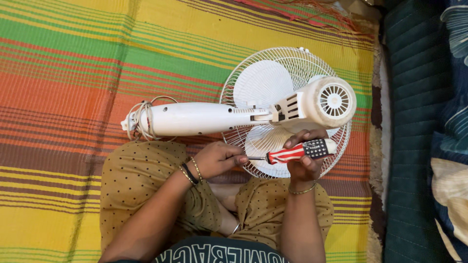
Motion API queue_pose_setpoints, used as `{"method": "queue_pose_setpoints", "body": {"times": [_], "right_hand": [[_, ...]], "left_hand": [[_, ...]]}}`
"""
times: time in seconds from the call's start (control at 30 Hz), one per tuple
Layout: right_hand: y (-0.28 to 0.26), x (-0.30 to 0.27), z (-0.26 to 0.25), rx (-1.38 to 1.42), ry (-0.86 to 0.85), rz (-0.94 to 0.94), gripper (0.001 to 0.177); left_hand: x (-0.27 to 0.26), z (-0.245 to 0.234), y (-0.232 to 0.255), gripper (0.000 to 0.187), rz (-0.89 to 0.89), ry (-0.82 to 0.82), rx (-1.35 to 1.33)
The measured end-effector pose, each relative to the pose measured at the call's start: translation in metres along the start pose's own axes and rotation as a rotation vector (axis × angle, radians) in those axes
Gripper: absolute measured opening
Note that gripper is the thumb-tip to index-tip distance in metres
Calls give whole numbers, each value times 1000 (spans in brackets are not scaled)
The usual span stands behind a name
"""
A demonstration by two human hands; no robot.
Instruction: The person sits on a mat and uses a screwdriver to tighten screws on the neck and motor housing of a white table fan. They repeatedly adjust the fan's position and re-apply the screwdriver to the same fasteners throughout the clip.
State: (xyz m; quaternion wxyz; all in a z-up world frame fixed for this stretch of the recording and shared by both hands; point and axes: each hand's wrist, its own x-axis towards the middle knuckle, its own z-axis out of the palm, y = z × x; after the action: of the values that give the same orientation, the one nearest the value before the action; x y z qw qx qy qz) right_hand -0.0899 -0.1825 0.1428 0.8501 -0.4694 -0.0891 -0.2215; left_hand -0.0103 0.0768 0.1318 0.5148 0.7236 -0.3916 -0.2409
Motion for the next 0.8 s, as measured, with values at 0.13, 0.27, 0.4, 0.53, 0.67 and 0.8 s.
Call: {"method": "queue_pose_setpoints", "body": {"times": [0.13, 0.27, 0.4, 0.53, 0.67, 0.8], "right_hand": [[6, 3, -1, -77, -39, 10, 50], [11, 1, 0, -148, -68, 29, 51], [15, -2, 5, -193, -43, 55, 55], [14, -1, 7, -210, -40, 105, 56], [14, 2, 7, -230, -90, 144, 56], [15, 3, 6, -226, -136, 182, 56]], "left_hand": [[0, 1, -2, 35, 63, 90, 10], [-2, 4, -7, 34, -26, 121, 38], [-4, 6, -13, 29, 65, 252, 90], [-6, 7, -17, 27, 75, 313, 190], [-7, 9, -22, 29, 65, 328, 238], [-9, 8, -26, 26, 95, 358, 265]]}}
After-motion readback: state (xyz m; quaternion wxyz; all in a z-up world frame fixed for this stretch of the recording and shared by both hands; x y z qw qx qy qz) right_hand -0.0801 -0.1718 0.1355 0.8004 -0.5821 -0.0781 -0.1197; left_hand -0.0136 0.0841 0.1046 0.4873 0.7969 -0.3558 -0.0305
